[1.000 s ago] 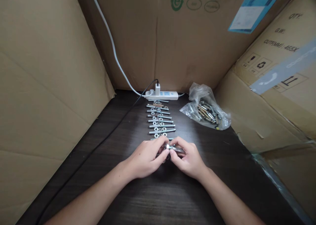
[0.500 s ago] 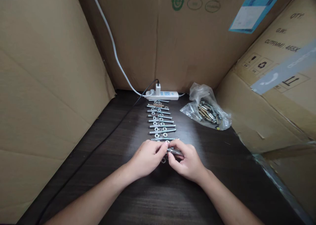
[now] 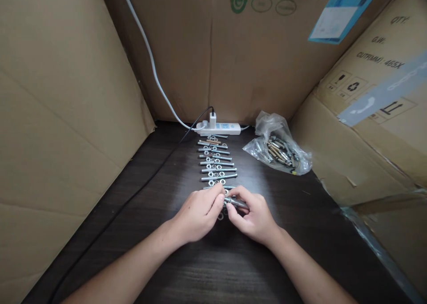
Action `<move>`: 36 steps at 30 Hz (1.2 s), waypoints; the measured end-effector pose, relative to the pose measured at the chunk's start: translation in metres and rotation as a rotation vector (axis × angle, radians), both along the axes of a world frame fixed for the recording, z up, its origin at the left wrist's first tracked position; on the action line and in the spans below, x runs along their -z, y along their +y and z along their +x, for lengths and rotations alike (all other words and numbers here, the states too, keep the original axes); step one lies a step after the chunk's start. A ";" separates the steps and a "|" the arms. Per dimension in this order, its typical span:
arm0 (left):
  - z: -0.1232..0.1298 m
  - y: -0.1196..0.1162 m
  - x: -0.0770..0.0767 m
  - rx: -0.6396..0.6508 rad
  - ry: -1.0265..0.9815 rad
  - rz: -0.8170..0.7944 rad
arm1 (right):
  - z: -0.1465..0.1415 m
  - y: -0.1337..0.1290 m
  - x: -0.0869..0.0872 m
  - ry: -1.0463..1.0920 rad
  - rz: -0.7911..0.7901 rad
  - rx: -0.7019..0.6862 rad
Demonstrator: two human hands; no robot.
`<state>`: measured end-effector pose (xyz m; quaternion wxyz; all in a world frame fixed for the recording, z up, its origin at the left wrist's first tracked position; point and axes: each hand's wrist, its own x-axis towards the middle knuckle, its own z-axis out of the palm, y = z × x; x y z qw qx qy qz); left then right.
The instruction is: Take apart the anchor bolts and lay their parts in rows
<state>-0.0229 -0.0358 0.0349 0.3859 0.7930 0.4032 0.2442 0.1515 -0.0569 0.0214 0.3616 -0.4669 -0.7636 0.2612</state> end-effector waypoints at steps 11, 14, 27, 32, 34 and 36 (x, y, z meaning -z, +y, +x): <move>0.006 0.003 -0.001 -0.004 -0.531 -0.883 | 0.000 0.000 -0.003 0.011 0.048 -0.007; 0.007 0.001 0.001 0.009 -0.604 -1.012 | 0.000 0.000 -0.002 0.019 0.044 -0.033; 0.009 0.000 0.005 -0.038 -0.681 -1.091 | 0.002 0.003 0.000 0.011 0.034 -0.011; 0.009 0.001 0.007 -0.043 -0.676 -1.106 | 0.002 0.003 0.000 -0.001 0.044 -0.008; 0.008 0.001 0.007 -0.049 -0.676 -1.107 | 0.002 0.003 0.000 -0.004 0.056 -0.002; 0.008 0.001 0.007 -0.043 -0.673 -1.112 | 0.002 0.003 -0.001 -0.003 0.064 0.007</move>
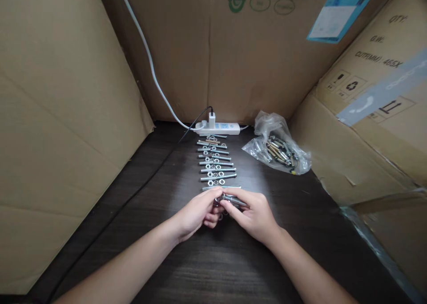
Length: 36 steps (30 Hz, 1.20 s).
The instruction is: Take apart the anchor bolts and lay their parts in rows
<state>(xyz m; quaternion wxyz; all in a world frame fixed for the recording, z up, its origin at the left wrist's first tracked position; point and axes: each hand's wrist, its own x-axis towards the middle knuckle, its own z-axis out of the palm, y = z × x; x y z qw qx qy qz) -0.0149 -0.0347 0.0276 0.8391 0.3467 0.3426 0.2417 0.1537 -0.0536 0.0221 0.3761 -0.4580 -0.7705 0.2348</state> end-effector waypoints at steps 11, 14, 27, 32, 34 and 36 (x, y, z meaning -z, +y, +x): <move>0.000 0.000 0.001 -0.016 -0.030 0.008 | 0.001 0.001 0.002 -0.011 0.002 0.009; 0.000 0.001 0.000 -0.020 -0.031 0.015 | 0.001 0.001 0.002 -0.021 -0.007 0.017; 0.000 0.001 0.000 -0.048 -0.045 0.002 | 0.000 -0.001 0.001 0.000 -0.064 0.040; 0.000 0.001 -0.003 -0.048 -0.050 0.027 | 0.000 -0.001 0.000 -0.025 -0.104 0.043; 0.000 0.001 -0.005 -0.044 -0.026 0.042 | 0.001 -0.001 -0.002 -0.056 -0.127 0.027; 0.001 0.000 -0.005 -0.024 0.005 0.059 | 0.001 -0.001 -0.004 -0.107 -0.143 0.014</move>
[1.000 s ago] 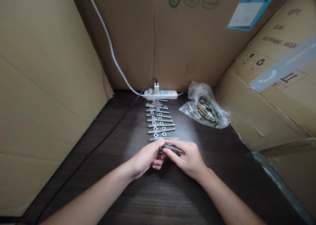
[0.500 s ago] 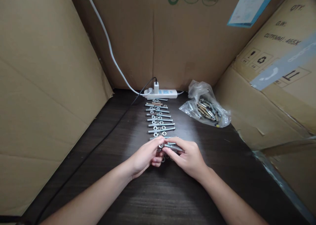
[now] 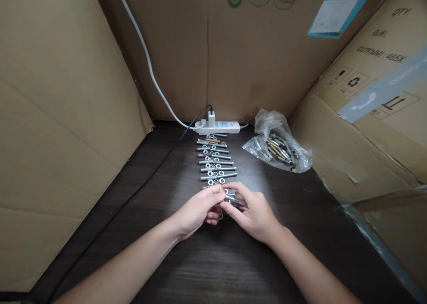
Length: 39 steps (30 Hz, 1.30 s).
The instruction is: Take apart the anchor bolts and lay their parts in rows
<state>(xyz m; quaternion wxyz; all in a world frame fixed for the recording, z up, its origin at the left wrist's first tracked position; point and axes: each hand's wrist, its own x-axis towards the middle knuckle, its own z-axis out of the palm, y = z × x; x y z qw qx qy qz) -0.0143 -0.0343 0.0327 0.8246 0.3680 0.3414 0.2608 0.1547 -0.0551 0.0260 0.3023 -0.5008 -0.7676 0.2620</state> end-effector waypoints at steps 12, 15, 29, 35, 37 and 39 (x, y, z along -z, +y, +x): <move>0.002 -0.002 0.002 0.085 0.236 0.159 | -0.005 -0.007 -0.013 -0.176 0.026 -0.121; 0.004 -0.003 0.000 0.057 0.223 0.295 | -0.006 -0.007 -0.013 -0.176 0.047 -0.120; -0.020 0.020 -0.013 -0.070 0.478 0.751 | 0.009 0.004 -0.006 -0.070 0.151 0.128; -0.023 0.037 -0.002 -0.138 0.507 0.604 | 0.030 0.024 0.007 -0.077 0.158 0.334; -0.021 0.044 0.000 -0.144 0.514 0.596 | 0.035 0.033 0.010 -0.130 0.119 0.358; -0.015 0.055 0.000 -0.161 0.588 0.689 | 0.039 0.046 0.012 -0.196 0.078 0.359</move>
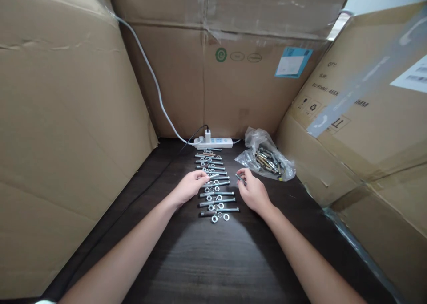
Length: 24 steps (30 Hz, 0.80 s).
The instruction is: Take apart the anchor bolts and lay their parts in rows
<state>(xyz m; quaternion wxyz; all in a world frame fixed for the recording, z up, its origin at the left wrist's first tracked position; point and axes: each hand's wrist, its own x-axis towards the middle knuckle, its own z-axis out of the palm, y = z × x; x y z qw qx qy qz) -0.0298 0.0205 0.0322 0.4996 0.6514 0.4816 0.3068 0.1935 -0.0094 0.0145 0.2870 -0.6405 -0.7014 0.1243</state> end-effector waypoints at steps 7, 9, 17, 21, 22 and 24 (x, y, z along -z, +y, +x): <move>0.044 0.065 -0.011 -0.032 0.559 0.383 | 0.012 0.066 -0.006 -0.268 -0.051 0.073; 0.057 0.084 -0.012 -0.032 0.617 0.403 | 0.013 0.086 -0.009 -0.283 -0.049 0.088; 0.088 0.125 -0.004 0.004 0.803 0.439 | 0.009 0.140 -0.007 -0.325 -0.099 0.148; 0.094 0.129 0.000 0.021 0.878 0.472 | 0.008 0.149 -0.003 -0.344 -0.093 0.130; 0.094 0.130 0.000 0.027 0.897 0.481 | 0.008 0.150 -0.002 -0.347 -0.084 0.125; 0.095 0.131 0.001 0.040 0.934 0.494 | 0.008 0.153 0.000 -0.347 -0.064 0.116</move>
